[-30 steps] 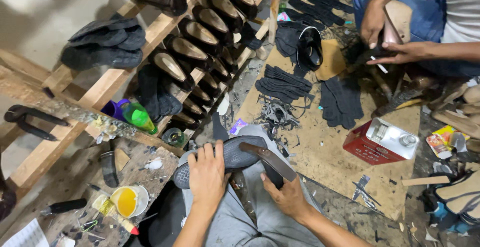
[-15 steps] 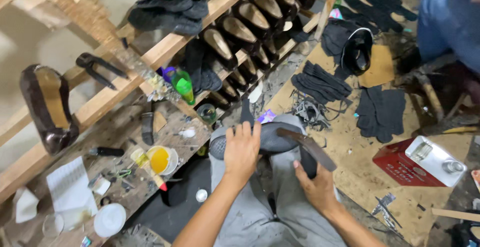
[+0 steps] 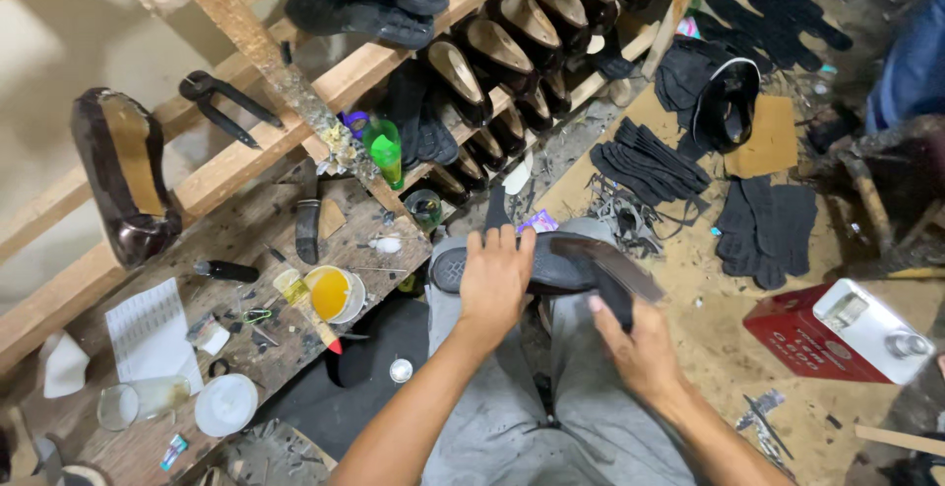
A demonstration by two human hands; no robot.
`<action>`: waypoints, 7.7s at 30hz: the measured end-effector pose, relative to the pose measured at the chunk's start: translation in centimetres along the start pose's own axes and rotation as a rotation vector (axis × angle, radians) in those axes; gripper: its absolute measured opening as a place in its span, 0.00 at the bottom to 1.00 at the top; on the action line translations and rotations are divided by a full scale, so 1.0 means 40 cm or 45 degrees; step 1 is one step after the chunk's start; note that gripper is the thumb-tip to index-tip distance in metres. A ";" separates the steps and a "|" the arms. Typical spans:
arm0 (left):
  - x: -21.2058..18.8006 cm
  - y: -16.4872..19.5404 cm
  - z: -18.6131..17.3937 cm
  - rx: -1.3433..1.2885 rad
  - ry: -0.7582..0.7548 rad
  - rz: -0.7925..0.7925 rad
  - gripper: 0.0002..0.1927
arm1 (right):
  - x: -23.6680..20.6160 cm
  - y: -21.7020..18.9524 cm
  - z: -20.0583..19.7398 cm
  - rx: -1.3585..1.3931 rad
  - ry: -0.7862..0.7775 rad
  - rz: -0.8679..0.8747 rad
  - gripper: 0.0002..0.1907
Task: The person sits on the floor and attaches a black rubber sole to a brown shoe upper, pressing and aligning the sole against the shoe. They then use a curved blade to trim excess sole material around the edge and tap the sole with a hammer before setting the shoe on the rack.
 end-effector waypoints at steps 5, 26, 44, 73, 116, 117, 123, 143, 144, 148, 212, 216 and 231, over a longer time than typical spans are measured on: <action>-0.008 0.004 0.017 -0.194 -0.156 0.003 0.39 | -0.034 0.001 -0.049 0.359 0.045 -0.166 0.13; -0.006 0.000 -0.020 -0.120 -0.120 -0.009 0.45 | -0.019 0.053 -0.117 0.373 0.227 -0.055 0.19; -0.015 -0.003 -0.038 -0.146 -0.009 -0.016 0.49 | -0.090 0.058 -0.034 0.213 0.081 -0.041 0.17; -0.288 -0.209 0.221 -1.619 1.257 -1.164 0.22 | -0.146 -0.126 0.085 0.739 -0.239 -0.759 0.17; -0.292 -0.224 0.300 -1.751 1.564 -1.220 0.31 | -0.100 -0.053 0.153 0.510 -0.268 -0.397 0.11; -0.295 -0.222 0.293 -1.657 1.518 -1.216 0.32 | -0.081 -0.031 0.145 0.061 -0.227 -0.174 0.11; -0.293 -0.232 0.280 -1.526 1.474 -1.184 0.33 | -0.081 -0.025 0.014 0.366 -0.028 -0.317 0.10; -0.266 -0.211 0.301 -1.614 1.470 -1.102 0.32 | -0.120 -0.025 -0.284 1.349 0.086 -0.654 0.25; -0.263 -0.213 0.307 -1.612 1.443 -1.116 0.32 | -0.116 -0.001 -0.271 1.571 0.080 -0.785 0.30; -0.247 -0.228 0.316 -1.671 1.478 -1.102 0.32 | -0.019 0.161 -0.102 0.018 0.034 0.294 0.26; -0.292 -0.092 -0.356 -1.518 1.157 -0.119 0.53 | -0.108 -0.364 0.107 0.259 -0.811 -0.819 0.53; -0.311 -0.069 -0.363 -1.183 1.057 -0.167 0.46 | -0.153 -0.387 0.090 0.187 -0.716 -0.826 0.56; -0.273 -0.002 -0.266 -1.166 0.946 -0.204 0.54 | -0.139 -0.311 0.069 -0.118 -0.123 -0.437 0.39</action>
Point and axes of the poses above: each hand's wrist, its own x-axis towards the middle knuckle, its own z-axis out of the palm, y = z × x, the point moved 8 cm from there along x, towards the middle knuckle, and after that the axes turned 14 degrees about z, right-handed, at the moved point
